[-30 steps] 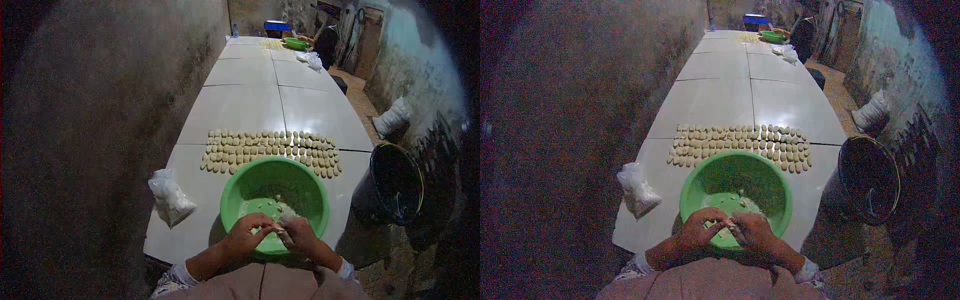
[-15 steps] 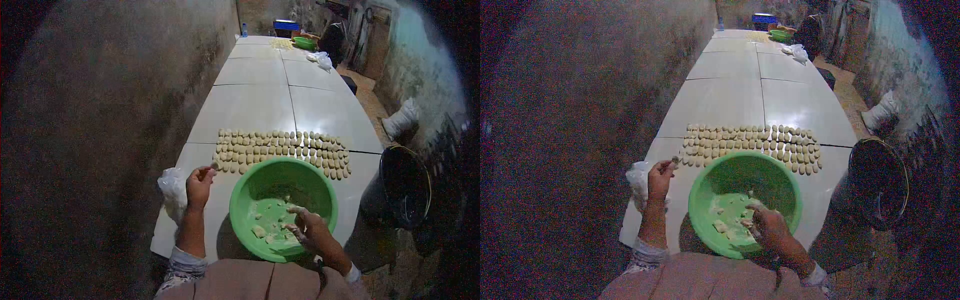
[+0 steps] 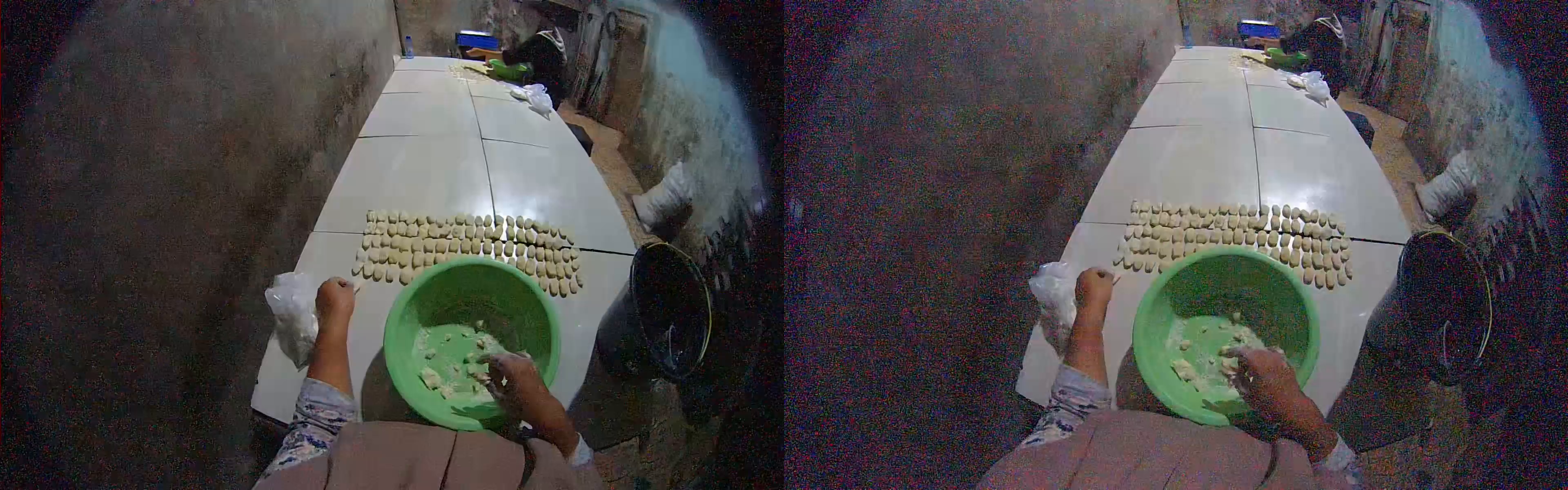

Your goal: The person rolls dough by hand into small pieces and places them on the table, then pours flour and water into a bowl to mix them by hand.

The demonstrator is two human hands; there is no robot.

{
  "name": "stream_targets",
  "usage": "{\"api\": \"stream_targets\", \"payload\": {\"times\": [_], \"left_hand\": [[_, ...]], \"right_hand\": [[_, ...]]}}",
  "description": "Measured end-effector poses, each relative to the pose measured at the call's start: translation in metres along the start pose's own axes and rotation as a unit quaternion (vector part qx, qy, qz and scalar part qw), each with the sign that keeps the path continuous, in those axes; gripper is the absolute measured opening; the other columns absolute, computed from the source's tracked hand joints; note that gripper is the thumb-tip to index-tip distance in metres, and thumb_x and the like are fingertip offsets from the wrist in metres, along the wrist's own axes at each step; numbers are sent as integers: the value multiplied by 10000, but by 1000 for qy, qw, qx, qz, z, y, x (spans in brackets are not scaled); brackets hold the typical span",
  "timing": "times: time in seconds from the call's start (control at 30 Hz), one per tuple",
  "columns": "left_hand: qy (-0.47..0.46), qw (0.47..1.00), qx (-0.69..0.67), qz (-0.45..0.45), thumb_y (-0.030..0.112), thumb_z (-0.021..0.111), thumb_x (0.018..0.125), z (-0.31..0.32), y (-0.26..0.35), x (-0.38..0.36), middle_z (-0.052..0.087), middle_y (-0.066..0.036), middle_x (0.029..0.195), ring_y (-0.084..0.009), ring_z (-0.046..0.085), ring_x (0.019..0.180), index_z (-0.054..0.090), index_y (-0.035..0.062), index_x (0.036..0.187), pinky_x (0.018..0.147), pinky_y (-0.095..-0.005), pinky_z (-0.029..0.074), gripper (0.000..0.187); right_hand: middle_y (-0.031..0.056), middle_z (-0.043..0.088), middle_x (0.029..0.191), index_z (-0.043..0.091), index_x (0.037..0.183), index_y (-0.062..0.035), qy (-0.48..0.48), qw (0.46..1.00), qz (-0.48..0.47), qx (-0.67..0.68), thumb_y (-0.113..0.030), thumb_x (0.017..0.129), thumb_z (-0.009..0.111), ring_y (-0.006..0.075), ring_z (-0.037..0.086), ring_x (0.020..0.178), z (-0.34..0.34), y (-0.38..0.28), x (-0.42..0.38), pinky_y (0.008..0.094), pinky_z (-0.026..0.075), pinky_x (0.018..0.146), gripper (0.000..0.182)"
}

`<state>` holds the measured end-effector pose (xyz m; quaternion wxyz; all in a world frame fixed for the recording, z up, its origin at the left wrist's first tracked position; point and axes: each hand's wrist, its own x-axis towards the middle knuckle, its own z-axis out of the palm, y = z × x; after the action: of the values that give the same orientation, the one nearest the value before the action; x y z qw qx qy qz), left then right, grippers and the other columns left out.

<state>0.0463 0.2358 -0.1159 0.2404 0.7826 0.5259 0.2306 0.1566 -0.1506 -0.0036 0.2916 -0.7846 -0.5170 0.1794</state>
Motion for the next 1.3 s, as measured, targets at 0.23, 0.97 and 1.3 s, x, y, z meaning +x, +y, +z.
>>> {"api": "stream_targets", "payload": {"times": [0.23, 0.97, 1.3], "left_hand": [[25, 1000, 2, -3, 216, 651, 773, 3, 0, 5, 670, -170, 878, -337, 638, 809, 682, 56, 841, 727, -406, 501, 177], [-176, 904, -173, 350, 280, 667, 808, -9, 141, -102, 509, -181, 1220, -350, 481, 1161, 621, 88, 1062, 985, -431, 386, 321], [-225, 899, -1, 376, 333, 670, 796, -6, 139, -115, 358, -201, 1388, -386, 367, 1263, 610, 133, 1097, 1034, -497, 312, 366]], "right_hand": [[149, 623, 931, 597, 1077, -93, -13, 999, 23, -24, -225, 818, 651, 338, 593, 909, 4, -3, 1, 472, 426, 849, 296], [235, 572, 1103, 515, 1153, -11, -96, 985, 57, -134, -203, 804, 638, 394, 585, 986, 10, 66, 93, 472, 477, 828, 417], [211, 601, 1037, 557, 1046, -48, -323, 945, 40, -12, -57, 843, 521, 359, 592, 919, 43, 24, 58, 466, 443, 781, 206]]}}
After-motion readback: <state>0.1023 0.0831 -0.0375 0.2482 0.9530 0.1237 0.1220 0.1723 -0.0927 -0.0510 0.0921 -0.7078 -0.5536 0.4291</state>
